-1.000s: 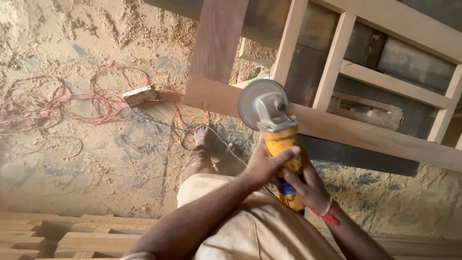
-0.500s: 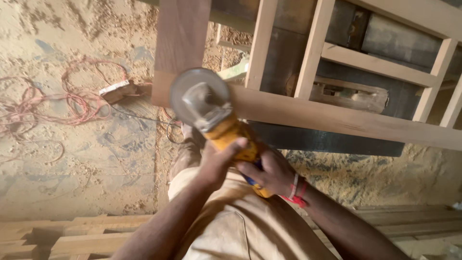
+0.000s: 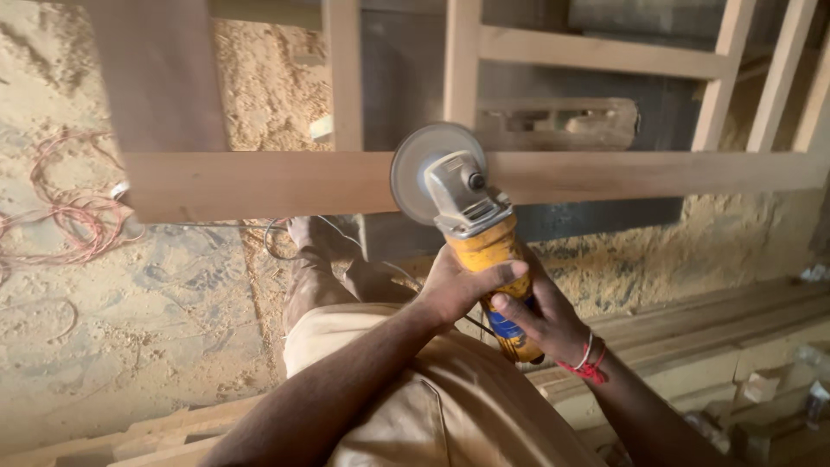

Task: The person sands the surfaces of a wooden window frame using a handheld power sander.

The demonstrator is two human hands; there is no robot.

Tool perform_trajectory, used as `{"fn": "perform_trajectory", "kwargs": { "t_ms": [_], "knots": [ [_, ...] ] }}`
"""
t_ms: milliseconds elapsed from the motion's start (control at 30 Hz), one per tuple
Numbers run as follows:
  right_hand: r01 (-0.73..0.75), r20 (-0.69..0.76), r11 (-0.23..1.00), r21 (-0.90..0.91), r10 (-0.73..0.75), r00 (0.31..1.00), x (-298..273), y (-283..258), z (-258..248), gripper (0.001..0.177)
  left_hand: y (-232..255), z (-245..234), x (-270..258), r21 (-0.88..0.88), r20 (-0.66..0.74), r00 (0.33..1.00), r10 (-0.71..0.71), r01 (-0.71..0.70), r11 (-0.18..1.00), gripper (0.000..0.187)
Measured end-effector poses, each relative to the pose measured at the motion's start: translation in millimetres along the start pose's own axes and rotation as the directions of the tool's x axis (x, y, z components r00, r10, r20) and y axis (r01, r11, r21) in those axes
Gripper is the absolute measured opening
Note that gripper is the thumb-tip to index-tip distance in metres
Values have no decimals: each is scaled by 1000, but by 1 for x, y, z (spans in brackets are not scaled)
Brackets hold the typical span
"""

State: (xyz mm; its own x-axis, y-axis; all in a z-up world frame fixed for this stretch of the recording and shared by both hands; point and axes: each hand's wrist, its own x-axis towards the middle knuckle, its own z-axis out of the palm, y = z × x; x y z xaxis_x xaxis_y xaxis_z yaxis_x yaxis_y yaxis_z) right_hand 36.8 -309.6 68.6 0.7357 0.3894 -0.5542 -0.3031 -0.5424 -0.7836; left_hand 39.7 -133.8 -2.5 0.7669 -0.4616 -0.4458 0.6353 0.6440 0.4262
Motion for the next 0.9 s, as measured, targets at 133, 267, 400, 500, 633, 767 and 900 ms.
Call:
{"fn": "perform_trajectory", "kwargs": {
  "t_ms": [133,267,400,500,633,767,900],
  "knots": [
    [-46,-67,991,126,54,996,-26,24,-32,79,-21,31,32,84,98,994,-54,45,995,59],
    [-126,-132,968,219,157,979,-50,50,-65,78,-47,62,62,144,164,982,-90,66,987,64],
    [-152,-189,950,273,208,960,-69,78,-98,78,-73,94,99,314,204,966,-158,88,945,66],
    [-123,-247,922,368,224,943,-81,105,-124,73,-91,121,129,436,256,943,-212,83,896,67],
    [-31,-364,895,444,212,907,-94,129,-155,72,-111,163,166,467,270,931,-246,96,879,68],
    [-13,-406,904,428,205,891,-83,120,-148,73,-102,167,164,539,133,979,-156,60,840,63],
    [-38,-300,971,238,110,948,-59,99,-112,71,-70,122,116,531,58,996,-72,30,847,61]
  ]
}}
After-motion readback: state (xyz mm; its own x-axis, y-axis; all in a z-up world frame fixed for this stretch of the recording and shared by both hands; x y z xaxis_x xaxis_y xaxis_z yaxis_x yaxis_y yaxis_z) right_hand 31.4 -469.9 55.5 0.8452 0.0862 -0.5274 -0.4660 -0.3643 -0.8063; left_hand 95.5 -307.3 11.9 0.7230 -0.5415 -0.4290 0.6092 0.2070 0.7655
